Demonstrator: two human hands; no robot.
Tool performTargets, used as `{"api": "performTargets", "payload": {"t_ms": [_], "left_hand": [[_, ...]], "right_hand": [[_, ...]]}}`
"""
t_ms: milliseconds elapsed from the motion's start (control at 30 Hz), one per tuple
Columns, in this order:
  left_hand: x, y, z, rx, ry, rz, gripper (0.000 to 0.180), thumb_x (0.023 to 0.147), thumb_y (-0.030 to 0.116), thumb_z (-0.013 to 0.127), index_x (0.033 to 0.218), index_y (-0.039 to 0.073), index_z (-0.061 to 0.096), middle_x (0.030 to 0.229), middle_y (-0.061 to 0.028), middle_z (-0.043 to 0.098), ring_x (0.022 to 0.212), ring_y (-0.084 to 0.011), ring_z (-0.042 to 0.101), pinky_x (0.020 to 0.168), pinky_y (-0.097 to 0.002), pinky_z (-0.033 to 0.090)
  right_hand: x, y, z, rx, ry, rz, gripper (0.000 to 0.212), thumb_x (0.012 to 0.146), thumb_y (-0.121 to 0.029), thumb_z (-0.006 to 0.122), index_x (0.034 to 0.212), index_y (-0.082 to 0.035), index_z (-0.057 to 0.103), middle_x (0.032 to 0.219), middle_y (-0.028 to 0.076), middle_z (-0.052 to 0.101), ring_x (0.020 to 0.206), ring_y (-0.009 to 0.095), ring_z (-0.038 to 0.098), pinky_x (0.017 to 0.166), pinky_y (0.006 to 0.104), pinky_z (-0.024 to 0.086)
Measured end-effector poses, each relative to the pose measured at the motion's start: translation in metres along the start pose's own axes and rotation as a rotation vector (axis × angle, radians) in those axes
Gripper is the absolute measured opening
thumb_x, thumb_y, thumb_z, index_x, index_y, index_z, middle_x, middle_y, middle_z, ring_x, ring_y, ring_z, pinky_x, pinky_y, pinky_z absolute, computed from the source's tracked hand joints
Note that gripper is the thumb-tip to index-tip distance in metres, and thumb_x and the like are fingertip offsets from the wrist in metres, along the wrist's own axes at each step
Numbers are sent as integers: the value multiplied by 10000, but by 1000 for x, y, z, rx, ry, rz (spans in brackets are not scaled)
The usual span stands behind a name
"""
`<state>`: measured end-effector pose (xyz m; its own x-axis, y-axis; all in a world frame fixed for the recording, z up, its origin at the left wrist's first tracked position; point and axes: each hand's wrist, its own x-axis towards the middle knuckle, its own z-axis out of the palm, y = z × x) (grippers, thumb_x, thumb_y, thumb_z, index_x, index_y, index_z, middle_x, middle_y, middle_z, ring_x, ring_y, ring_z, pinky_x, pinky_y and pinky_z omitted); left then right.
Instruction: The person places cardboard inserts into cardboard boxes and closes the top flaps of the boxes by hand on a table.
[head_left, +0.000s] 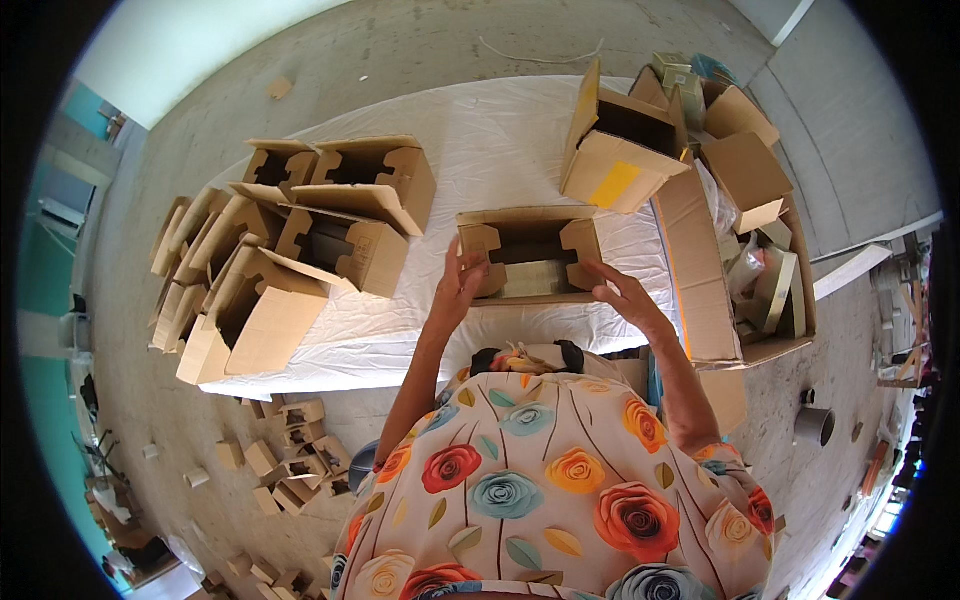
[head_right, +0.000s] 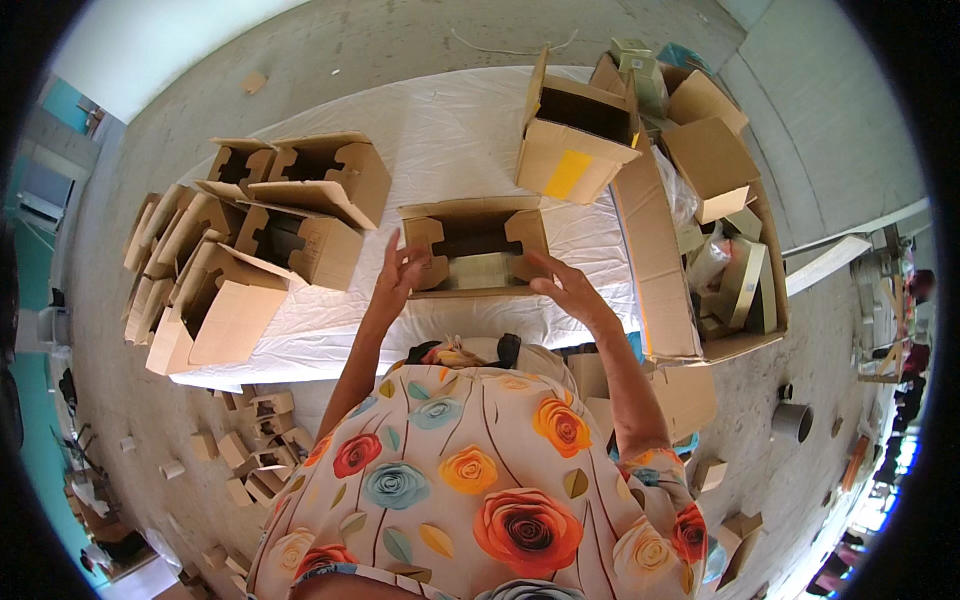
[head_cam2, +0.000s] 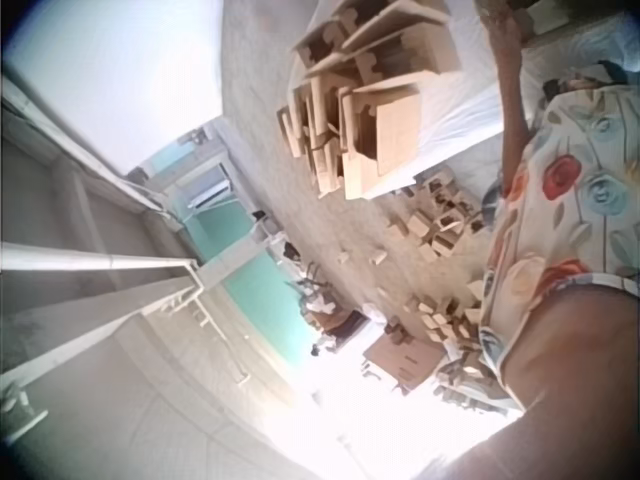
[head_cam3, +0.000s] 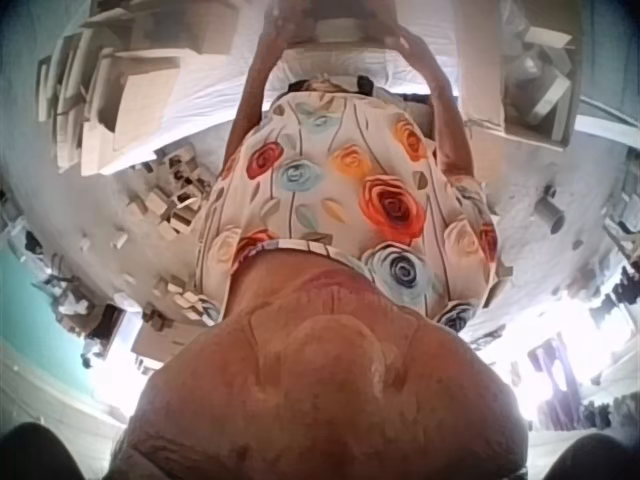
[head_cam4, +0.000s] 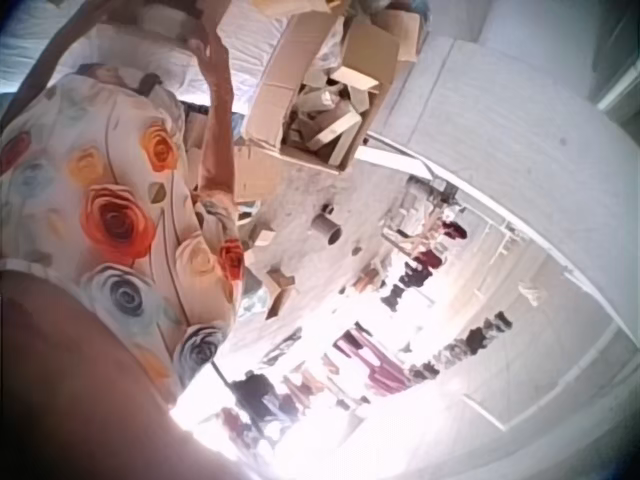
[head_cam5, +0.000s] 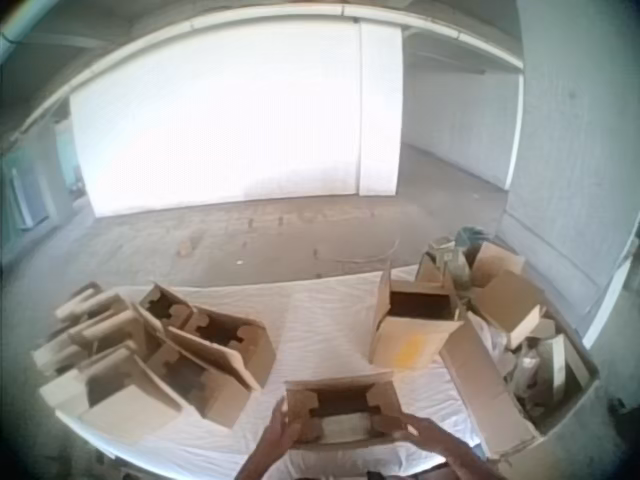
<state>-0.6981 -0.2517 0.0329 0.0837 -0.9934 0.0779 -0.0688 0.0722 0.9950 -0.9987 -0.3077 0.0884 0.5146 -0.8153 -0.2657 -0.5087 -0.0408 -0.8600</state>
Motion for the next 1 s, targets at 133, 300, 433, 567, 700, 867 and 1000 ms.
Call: {"api": "performTargets", "payload": {"t_ms": [133,300,433,567,700,867,1000], "left_hand": [[18,11,-7,30,6,-104,649,850,-27,370,1389,132,45,1215,-144,417,981,-233,568,799,-289,459],[43,13,-13,22,-21,-213,496,826,6,365,1308,118,326,1058,-100,429,902,-198,546,784,-287,453],[40,-2,-13,325,-10,63,276,827,83,425,1044,84,596,980,-74,427,942,-184,455,849,-313,400],[33,-19,2,579,125,109,138,788,137,557,882,42,592,973,-102,500,939,-219,431,856,-317,361],[21,-43,21,322,304,164,226,753,53,591,965,37,514,969,-107,510,940,-237,468,872,-308,357],[-9,-30,13,296,300,107,289,763,39,555,1034,32,456,1009,-136,485,995,-270,460,886,-326,357],[-66,-17,-18,360,411,13,317,747,17,554,1044,45,449,1020,-154,473,997,-308,454,879,-349,362]], "right_hand": [[-7,6,-4,-50,-25,-44,614,733,-237,656,1277,-93,411,1278,110,457,1184,242,426,983,343,328],[14,36,1,49,157,-43,495,693,-127,677,1145,-48,492,1122,102,550,994,212,544,806,316,458],[32,38,14,-113,439,-129,550,674,-123,695,1156,-56,439,1025,121,541,847,213,567,681,297,502],[36,33,14,35,340,113,737,732,-247,674,1318,-91,255,1171,119,449,989,210,524,698,316,507],[39,33,6,394,-93,303,792,799,-357,603,1383,-116,126,1257,109,397,1129,226,445,742,352,508],[38,45,20,293,-180,229,767,813,-342,585,1384,-121,123,1235,130,424,1071,229,485,734,341,509],[40,30,60,293,-346,173,771,808,-238,586,1386,-115,91,1178,124,463,971,194,523,715,309,505]]}}
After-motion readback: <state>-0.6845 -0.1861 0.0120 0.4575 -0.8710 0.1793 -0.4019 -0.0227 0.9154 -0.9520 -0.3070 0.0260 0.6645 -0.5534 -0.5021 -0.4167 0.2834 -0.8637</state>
